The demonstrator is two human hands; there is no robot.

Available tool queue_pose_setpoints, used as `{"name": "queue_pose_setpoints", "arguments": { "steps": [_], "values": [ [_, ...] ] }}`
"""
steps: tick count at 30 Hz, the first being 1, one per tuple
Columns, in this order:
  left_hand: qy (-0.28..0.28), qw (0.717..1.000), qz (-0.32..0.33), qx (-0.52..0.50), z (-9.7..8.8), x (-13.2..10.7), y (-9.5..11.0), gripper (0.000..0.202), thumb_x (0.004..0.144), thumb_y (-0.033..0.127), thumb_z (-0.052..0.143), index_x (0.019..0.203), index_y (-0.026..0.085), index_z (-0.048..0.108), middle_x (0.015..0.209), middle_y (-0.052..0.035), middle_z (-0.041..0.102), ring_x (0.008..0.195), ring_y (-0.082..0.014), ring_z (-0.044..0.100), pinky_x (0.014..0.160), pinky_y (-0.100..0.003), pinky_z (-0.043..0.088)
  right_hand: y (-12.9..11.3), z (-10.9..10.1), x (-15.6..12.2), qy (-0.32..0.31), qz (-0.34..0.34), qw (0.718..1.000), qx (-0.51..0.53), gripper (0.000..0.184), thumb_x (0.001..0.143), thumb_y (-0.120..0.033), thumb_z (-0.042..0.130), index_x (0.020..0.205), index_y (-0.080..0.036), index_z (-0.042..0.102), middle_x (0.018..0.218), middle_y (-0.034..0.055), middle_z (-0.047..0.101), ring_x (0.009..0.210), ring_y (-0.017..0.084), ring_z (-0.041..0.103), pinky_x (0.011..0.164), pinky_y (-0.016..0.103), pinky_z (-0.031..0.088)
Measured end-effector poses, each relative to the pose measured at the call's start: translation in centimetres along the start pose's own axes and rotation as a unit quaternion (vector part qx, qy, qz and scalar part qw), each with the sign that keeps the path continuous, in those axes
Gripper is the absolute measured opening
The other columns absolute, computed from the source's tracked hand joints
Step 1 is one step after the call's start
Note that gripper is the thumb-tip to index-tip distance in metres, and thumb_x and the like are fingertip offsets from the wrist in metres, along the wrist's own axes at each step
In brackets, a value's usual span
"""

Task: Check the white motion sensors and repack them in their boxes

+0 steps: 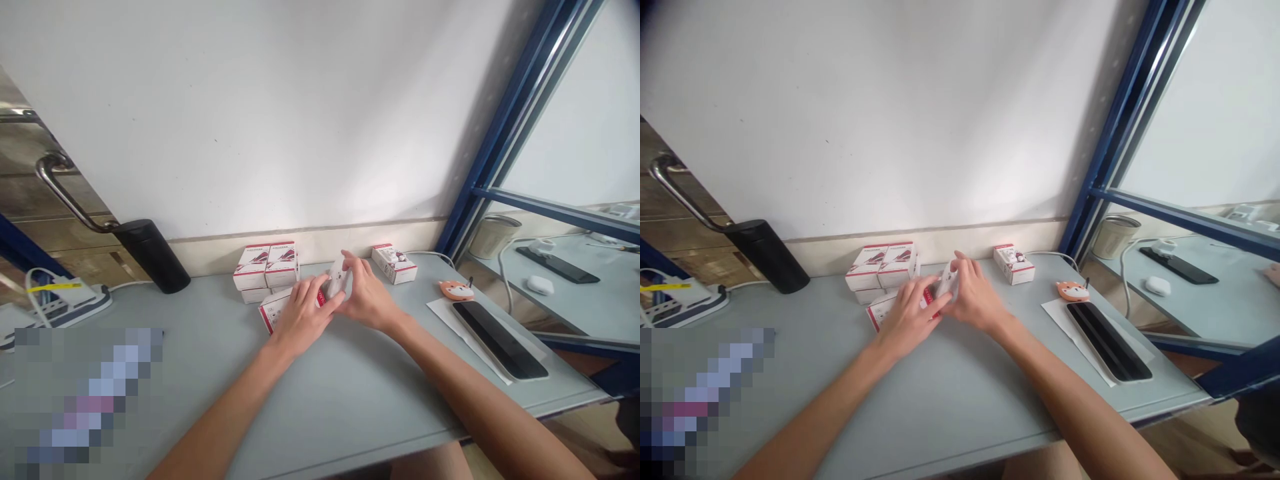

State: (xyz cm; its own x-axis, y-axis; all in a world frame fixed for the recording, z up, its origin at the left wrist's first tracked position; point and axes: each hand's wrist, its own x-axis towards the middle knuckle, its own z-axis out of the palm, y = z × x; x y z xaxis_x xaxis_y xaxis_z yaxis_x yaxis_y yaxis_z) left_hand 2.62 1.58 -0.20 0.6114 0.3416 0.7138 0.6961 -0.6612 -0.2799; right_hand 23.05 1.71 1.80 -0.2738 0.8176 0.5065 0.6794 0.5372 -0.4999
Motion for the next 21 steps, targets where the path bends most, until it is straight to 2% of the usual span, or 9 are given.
{"name": "queue_pose_setpoints", "arguments": {
  "steps": [3, 6, 11, 14, 16, 19, 21],
  "values": [
    [0.003, 1.0, -0.008, -0.005, -0.1, 0.2, 0.2, 0.04, 0.087, 0.003, 0.067, 0.119, 0.027, 0.07, 0.137, -0.0154, 0.058, 0.116, -0.0297, 0.059, 0.095, -0.045, 0.057, 0.0, 0.1, 0.1, 0.017, -0.003, 0.999, -0.041, 0.049, 0.076, -0.023, 0.079, 0.112, -0.025, 0.046, 0.164, 0.0193, 0.041, 0.143, 0.042, 0.045, 0.097, 0.059, 0.058],
    [0.009, 1.0, -0.011, -0.008, -0.3, 0.3, 0.2, 0.037, 0.088, 0.003, 0.067, 0.114, 0.029, 0.071, 0.137, -0.0144, 0.057, 0.115, -0.0291, 0.058, 0.096, -0.046, 0.058, -0.2, 0.1, 0.1, 0.025, -0.001, 0.998, -0.061, 0.046, 0.075, -0.023, 0.08, 0.109, -0.026, 0.049, 0.165, 0.0174, 0.04, 0.139, 0.042, 0.046, 0.095, 0.061, 0.057],
    [-0.001, 1.0, -0.014, -0.022, -0.3, 0.1, -0.2, 0.031, 0.087, 0.003, 0.068, 0.109, 0.025, 0.072, 0.137, -0.0158, 0.057, 0.118, -0.0301, 0.057, 0.099, -0.048, 0.058, -0.1, -0.9, 0.0, -0.025, -0.03, 0.999, -0.032, 0.049, 0.083, -0.032, 0.081, 0.12, -0.026, 0.049, 0.166, 0.0173, 0.037, 0.146, 0.041, 0.039, 0.108, 0.063, 0.051],
    [0.008, 0.999, -0.022, -0.028, -0.2, 0.0, -0.6, 0.026, 0.089, 0.005, 0.069, 0.107, 0.023, 0.071, 0.136, -0.0156, 0.058, 0.122, -0.0309, 0.056, 0.101, -0.049, 0.058, 0.2, -1.7, 0.0, -0.049, -0.049, 0.998, 0.003, 0.048, 0.09, -0.037, 0.077, 0.128, -0.028, 0.049, 0.159, 0.0148, 0.044, 0.153, 0.038, 0.032, 0.114, 0.062, 0.047],
    [0.027, 0.998, -0.035, -0.034, -0.2, 0.0, -0.8, 0.019, 0.091, 0.009, 0.071, 0.106, 0.022, 0.07, 0.135, -0.0158, 0.059, 0.124, -0.031, 0.056, 0.102, -0.049, 0.059, 0.4, -1.9, 0.1, -0.047, -0.042, 0.998, 0.015, 0.043, 0.094, -0.038, 0.074, 0.13, -0.03, 0.052, 0.153, 0.0127, 0.049, 0.151, 0.036, 0.036, 0.115, 0.061, 0.047],
    [0.056, 0.996, -0.049, -0.043, -0.3, 0.0, -1.1, 0.014, 0.093, 0.014, 0.072, 0.104, 0.021, 0.068, 0.134, -0.0156, 0.061, 0.124, -0.0304, 0.057, 0.103, -0.049, 0.06, 0.3, -1.6, 0.2, -0.005, -0.029, 1.0, 0.001, 0.036, 0.099, -0.038, 0.069, 0.132, -0.032, 0.058, 0.148, 0.0125, 0.051, 0.139, 0.034, 0.047, 0.112, 0.059, 0.051],
    [0.063, 0.996, -0.047, -0.043, -0.2, -0.1, -1.1, 0.014, 0.093, 0.015, 0.073, 0.104, 0.021, 0.067, 0.135, -0.0158, 0.061, 0.124, -0.0298, 0.059, 0.103, -0.048, 0.06, 0.0, -1.2, 0.3, 0.02, -0.033, 0.999, -0.015, 0.034, 0.099, -0.038, 0.068, 0.132, -0.033, 0.061, 0.146, 0.0129, 0.052, 0.135, 0.035, 0.05, 0.109, 0.059, 0.053]
  ]
}}
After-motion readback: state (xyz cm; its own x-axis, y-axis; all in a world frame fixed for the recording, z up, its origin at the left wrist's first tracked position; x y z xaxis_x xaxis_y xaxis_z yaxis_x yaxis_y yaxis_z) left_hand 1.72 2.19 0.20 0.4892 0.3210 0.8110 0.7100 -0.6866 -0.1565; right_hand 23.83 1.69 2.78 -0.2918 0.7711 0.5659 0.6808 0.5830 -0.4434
